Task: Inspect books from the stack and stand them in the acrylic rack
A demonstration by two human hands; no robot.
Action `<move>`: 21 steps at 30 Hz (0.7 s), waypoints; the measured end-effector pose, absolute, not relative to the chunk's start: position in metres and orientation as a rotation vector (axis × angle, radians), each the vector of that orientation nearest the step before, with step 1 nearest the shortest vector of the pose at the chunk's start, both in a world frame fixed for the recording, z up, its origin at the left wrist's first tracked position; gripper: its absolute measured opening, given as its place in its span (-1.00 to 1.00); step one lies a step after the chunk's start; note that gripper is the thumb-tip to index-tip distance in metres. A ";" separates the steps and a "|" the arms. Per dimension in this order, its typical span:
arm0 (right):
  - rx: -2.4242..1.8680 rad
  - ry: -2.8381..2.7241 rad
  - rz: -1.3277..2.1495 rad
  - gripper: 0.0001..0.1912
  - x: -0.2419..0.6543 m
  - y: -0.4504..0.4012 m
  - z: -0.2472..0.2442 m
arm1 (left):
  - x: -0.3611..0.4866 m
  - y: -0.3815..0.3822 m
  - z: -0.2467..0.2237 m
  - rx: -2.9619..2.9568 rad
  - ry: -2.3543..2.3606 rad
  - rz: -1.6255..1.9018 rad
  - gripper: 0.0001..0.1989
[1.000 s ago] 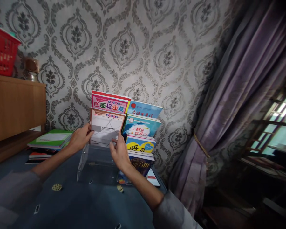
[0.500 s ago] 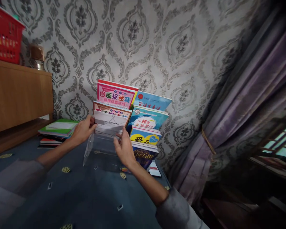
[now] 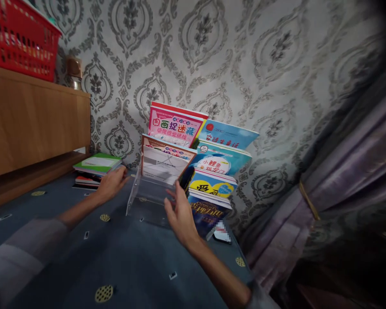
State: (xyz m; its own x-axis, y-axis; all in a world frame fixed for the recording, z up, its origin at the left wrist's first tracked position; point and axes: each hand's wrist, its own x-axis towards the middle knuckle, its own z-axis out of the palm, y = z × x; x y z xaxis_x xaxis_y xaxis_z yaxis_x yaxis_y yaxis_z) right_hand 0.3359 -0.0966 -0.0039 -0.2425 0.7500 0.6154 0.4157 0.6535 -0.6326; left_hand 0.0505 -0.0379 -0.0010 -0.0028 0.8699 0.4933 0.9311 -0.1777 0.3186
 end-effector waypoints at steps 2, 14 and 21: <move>-0.908 -1.931 0.447 -0.29 0.340 -0.114 -0.027 | 0.029 -0.039 -0.013 -2.082 -2.010 -0.851 -0.77; -1.100 -1.968 0.555 -0.34 0.353 -0.179 -0.157 | -0.059 -0.002 -0.021 -2.048 -2.255 -0.506 -0.55; -1.110 -1.947 0.650 -0.37 0.351 -0.185 -0.156 | -0.056 -0.003 0.006 -2.078 -2.164 -0.593 -0.65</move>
